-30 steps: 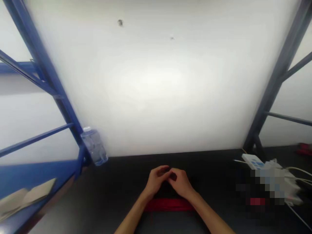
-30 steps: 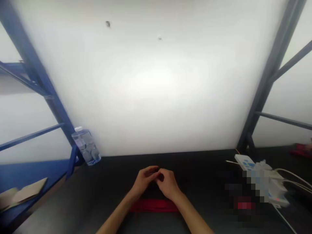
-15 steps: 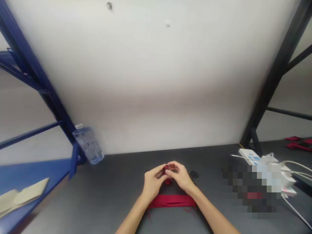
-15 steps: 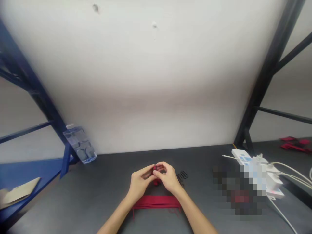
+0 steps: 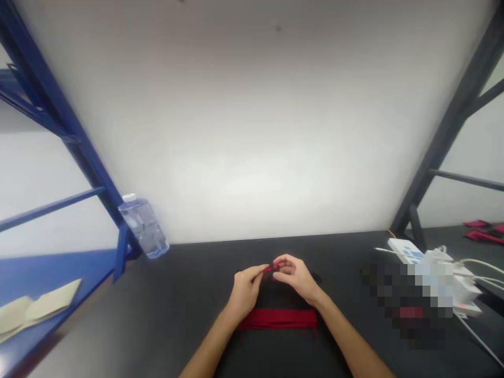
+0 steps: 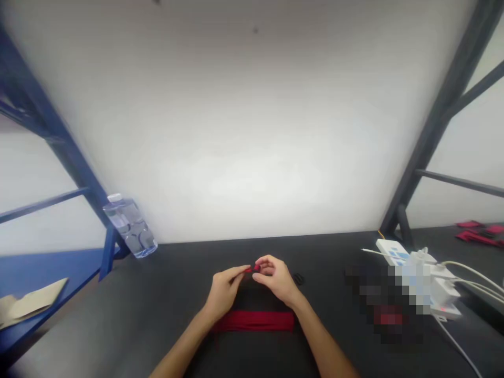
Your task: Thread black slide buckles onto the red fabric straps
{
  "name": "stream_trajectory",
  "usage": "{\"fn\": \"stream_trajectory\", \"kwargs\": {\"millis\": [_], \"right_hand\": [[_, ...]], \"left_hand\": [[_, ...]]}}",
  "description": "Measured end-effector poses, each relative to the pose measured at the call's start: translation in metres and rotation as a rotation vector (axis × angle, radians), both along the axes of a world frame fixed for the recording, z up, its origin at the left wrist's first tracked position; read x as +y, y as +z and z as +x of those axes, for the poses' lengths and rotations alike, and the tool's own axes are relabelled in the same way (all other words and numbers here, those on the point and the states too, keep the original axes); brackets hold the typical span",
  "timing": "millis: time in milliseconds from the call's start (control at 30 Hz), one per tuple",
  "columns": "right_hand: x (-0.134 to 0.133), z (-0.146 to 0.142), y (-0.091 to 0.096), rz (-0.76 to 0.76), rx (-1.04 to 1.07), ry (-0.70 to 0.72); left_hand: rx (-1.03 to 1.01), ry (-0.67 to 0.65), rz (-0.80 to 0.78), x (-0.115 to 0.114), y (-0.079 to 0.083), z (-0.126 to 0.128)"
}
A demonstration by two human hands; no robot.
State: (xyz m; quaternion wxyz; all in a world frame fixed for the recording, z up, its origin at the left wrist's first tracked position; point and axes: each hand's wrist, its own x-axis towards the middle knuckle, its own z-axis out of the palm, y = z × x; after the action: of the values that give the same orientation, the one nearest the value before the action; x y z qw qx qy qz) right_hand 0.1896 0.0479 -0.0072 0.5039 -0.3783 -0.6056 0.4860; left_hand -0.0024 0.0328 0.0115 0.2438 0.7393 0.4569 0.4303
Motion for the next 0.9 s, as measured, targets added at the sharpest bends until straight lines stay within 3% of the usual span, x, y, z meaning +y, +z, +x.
{"fn": "stream_trajectory", "kwargs": {"millis": [133,367,500,633,733,900], "right_hand": [[-0.002,0.008,0.004,-0.003,-0.111,0.114],[-0.006,0.007,0.010,0.010,-0.126,0.128],[-0.009,0.003,0.012,0.024,-0.177,0.087],[-0.011,0.005,0.012,0.011,-0.217,0.144],[-0.010,0.008,0.010,0.025,-0.254,0.134],[-0.007,0.011,0.007,0.125,-0.267,0.048]], "left_hand": [[0.032,0.007,0.060,0.002,-0.005,-0.003],[0.060,-0.070,0.068,-0.001,-0.002,-0.001],[0.060,-0.061,0.074,-0.003,0.002,0.000],[0.021,-0.028,0.057,-0.003,0.003,0.002],[-0.084,-0.029,-0.055,-0.002,0.000,0.003],[-0.433,-0.153,-0.392,0.004,-0.002,0.001]]}}
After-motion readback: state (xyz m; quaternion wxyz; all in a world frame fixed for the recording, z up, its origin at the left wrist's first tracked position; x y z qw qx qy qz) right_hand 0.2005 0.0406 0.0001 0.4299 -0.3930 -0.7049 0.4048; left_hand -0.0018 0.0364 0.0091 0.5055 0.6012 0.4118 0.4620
